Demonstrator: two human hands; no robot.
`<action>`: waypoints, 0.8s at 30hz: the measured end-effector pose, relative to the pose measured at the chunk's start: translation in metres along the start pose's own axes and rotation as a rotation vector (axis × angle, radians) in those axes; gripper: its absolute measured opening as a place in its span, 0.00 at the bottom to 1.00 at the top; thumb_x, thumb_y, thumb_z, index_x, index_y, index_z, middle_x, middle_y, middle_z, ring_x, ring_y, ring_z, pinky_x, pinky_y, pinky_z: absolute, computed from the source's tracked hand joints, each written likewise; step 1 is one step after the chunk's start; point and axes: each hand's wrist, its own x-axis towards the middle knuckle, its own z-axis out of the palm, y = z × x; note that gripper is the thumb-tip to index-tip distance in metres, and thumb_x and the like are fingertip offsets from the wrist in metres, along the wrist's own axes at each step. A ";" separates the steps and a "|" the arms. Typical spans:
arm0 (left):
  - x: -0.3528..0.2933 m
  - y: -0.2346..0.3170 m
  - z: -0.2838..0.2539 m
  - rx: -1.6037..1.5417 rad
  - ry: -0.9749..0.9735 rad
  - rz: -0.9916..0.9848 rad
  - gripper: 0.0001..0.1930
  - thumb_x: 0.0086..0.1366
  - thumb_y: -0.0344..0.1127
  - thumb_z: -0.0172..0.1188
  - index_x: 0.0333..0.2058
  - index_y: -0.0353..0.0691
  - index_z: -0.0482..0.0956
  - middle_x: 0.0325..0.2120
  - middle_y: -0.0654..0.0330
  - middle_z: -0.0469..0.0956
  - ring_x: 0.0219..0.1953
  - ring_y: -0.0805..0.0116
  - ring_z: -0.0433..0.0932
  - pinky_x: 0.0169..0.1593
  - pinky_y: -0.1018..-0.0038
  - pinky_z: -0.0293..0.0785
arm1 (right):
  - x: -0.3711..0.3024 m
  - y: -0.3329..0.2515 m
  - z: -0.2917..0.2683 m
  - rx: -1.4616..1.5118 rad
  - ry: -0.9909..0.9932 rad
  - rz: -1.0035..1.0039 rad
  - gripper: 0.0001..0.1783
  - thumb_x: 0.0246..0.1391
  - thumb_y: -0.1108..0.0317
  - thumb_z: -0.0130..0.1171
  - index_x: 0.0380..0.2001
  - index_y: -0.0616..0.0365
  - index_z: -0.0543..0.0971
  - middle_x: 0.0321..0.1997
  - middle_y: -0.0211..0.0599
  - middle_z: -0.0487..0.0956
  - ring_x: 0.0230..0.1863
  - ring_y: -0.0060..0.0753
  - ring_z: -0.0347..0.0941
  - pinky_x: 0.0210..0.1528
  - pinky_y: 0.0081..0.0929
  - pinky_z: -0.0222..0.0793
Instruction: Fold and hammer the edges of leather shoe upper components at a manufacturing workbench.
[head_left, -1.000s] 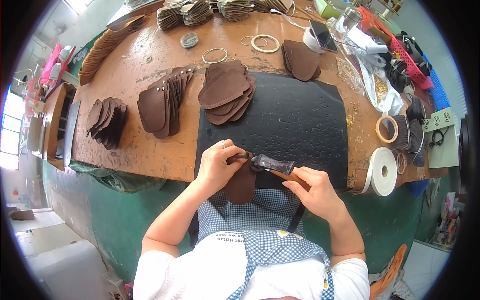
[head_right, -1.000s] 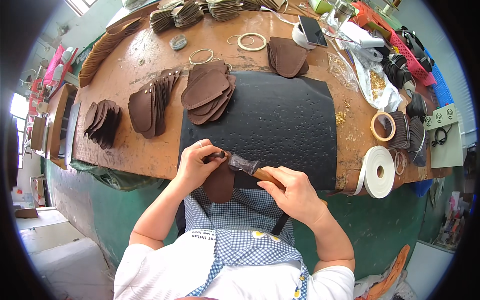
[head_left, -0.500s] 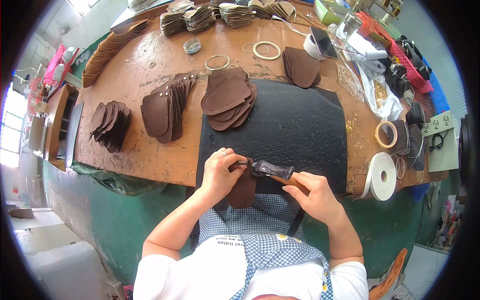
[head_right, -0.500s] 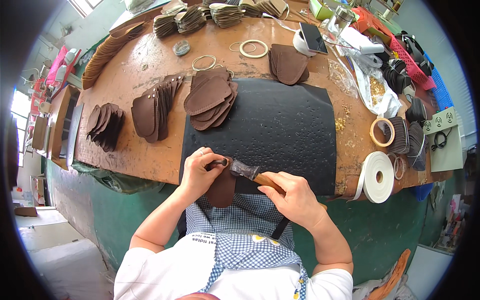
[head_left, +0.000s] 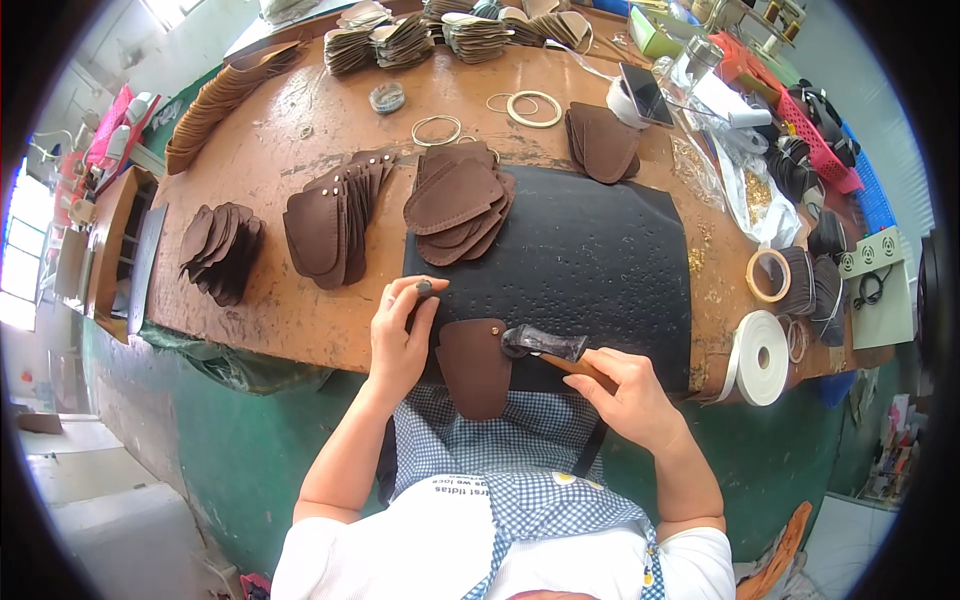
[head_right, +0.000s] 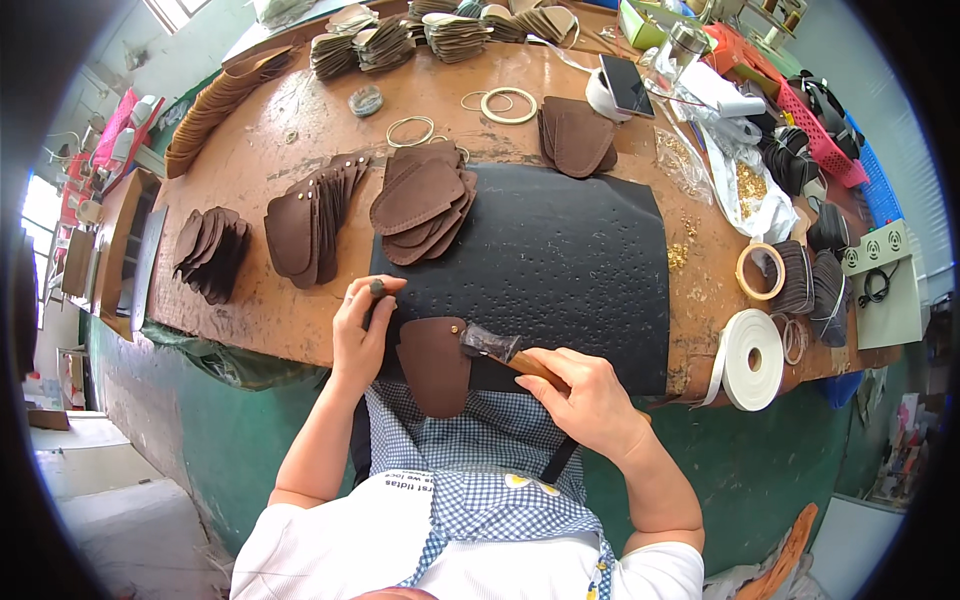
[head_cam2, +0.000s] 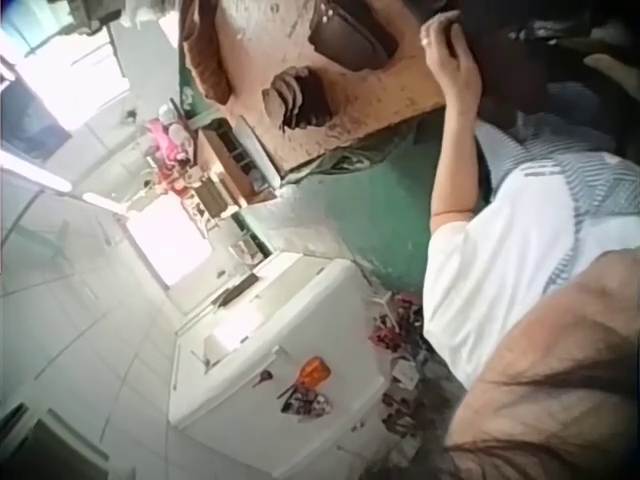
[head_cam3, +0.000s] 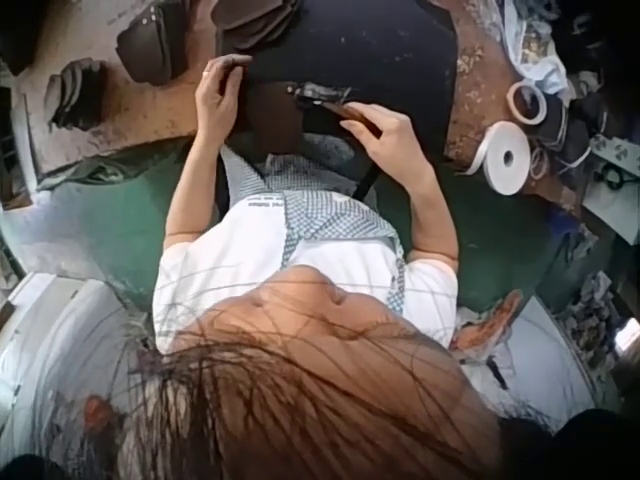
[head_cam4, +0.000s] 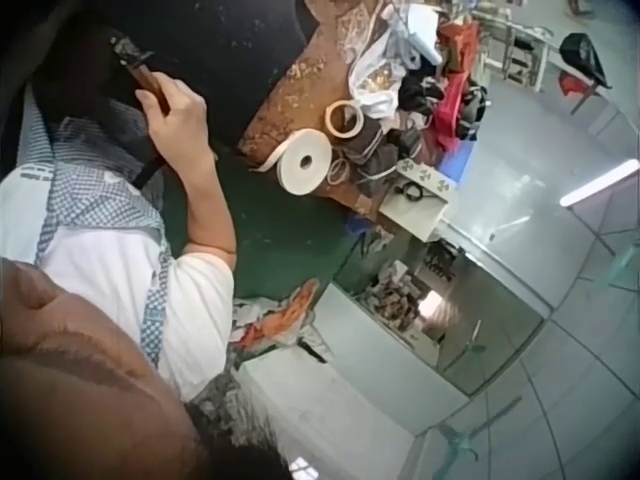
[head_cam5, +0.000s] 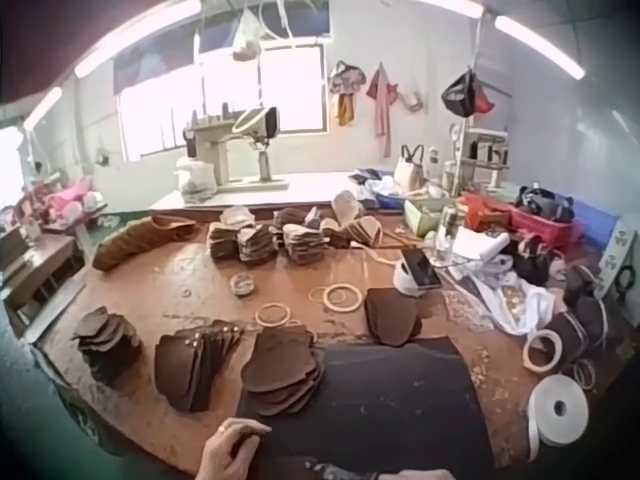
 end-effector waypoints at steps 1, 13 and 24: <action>-0.004 0.000 0.001 -0.049 0.030 -0.055 0.08 0.67 0.20 0.59 0.44 0.32 0.82 0.38 0.58 0.81 0.40 0.70 0.81 0.45 0.76 0.76 | 0.000 0.000 0.000 0.002 0.002 -0.004 0.14 0.59 0.67 0.66 0.37 0.71 0.80 0.28 0.46 0.77 0.25 0.37 0.72 0.29 0.31 0.67; -0.007 0.030 0.017 -0.164 -0.097 -0.074 0.07 0.63 0.22 0.65 0.40 0.32 0.84 0.34 0.58 0.86 0.35 0.73 0.85 0.41 0.78 0.80 | -0.001 -0.002 0.000 -0.018 -0.018 0.028 0.12 0.59 0.68 0.66 0.36 0.70 0.79 0.28 0.46 0.77 0.25 0.37 0.72 0.29 0.31 0.67; -0.013 0.022 0.030 -0.168 -0.185 -0.082 0.08 0.65 0.23 0.63 0.42 0.32 0.82 0.33 0.57 0.87 0.35 0.71 0.87 0.41 0.78 0.80 | -0.001 0.001 -0.002 -0.067 -0.043 -0.003 0.17 0.60 0.67 0.65 0.48 0.67 0.81 0.32 0.47 0.81 0.26 0.41 0.78 0.30 0.32 0.73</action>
